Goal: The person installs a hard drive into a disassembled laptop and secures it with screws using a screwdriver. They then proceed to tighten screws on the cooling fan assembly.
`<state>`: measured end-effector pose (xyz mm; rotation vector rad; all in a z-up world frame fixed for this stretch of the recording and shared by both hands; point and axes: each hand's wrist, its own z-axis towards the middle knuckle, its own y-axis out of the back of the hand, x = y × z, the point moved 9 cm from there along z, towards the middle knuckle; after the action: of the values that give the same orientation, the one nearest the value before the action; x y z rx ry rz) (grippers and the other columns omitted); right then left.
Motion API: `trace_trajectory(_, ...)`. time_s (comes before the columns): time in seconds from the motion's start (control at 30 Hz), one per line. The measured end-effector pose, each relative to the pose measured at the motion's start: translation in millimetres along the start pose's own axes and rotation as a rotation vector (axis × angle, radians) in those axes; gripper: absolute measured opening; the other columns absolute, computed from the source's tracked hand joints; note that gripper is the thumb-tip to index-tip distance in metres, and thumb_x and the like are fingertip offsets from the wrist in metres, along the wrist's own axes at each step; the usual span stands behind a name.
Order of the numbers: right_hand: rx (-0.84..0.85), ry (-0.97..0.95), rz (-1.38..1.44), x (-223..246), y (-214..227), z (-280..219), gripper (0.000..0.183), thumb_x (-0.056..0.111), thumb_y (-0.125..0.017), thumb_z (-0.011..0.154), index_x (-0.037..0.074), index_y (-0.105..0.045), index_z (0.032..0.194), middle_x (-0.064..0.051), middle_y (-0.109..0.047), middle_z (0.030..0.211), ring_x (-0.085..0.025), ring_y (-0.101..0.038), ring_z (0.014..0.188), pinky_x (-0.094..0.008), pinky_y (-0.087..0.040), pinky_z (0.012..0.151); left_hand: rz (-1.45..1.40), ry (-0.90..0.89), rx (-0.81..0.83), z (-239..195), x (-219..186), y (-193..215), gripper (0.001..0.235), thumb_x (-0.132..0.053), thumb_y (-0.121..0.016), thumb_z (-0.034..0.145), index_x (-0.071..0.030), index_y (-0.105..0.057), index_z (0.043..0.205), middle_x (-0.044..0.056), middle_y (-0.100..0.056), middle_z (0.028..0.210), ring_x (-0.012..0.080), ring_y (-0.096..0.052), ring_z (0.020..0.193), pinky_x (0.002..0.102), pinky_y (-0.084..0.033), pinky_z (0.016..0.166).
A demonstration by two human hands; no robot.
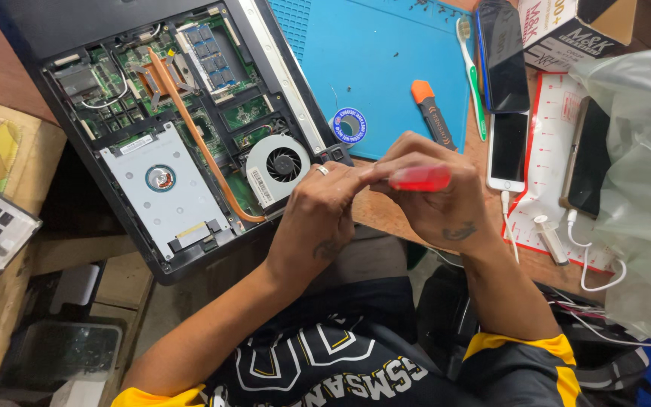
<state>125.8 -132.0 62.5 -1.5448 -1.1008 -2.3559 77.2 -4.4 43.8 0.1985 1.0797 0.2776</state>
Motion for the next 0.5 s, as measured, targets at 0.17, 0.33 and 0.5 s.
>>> trace_trajectory(0.17,-0.165,0.061,0.017,-8,-3,-3,0.019,-0.001,-0.079,0.097,0.0,-0.063,0.106,-0.009,-0.061,0.1,-0.015,-0.062,0.086,-0.025,-0.05,0.073,-0.048,0.062,-0.115,-2,5,0,0.017,-0.004,-0.069,0.095,-0.002,-0.069,0.112,0.015,-0.073,0.101,0.0324,-0.07,0.094,0.04,-0.056,0.083)
trace_trajectory(0.33,-0.045,0.025,-0.066,1,-3,-4,0.025,0.003,-0.079,0.095,0.001,-0.062,0.113,-0.008,-0.066,0.105,-0.016,-0.066,0.093,-0.028,-0.054,0.079,-0.006,0.082,-0.088,-4,17,-6,0.02,0.004,-0.065,0.091,-0.002,-0.071,0.109,0.014,-0.073,0.097,0.0318,-0.072,0.089,0.04,-0.056,0.079)
trace_trajectory(0.5,0.022,0.077,-0.062,18,5,1,0.018,-0.002,-0.071,0.098,0.002,-0.071,0.115,-0.008,-0.074,0.102,-0.016,-0.07,0.094,-0.026,-0.058,0.079,-0.01,0.03,-0.04,-5,14,-11,0.036,0.011,-0.056,0.084,0.0,-0.069,0.116,0.017,-0.072,0.101,0.0337,-0.071,0.095,0.042,-0.057,0.087)
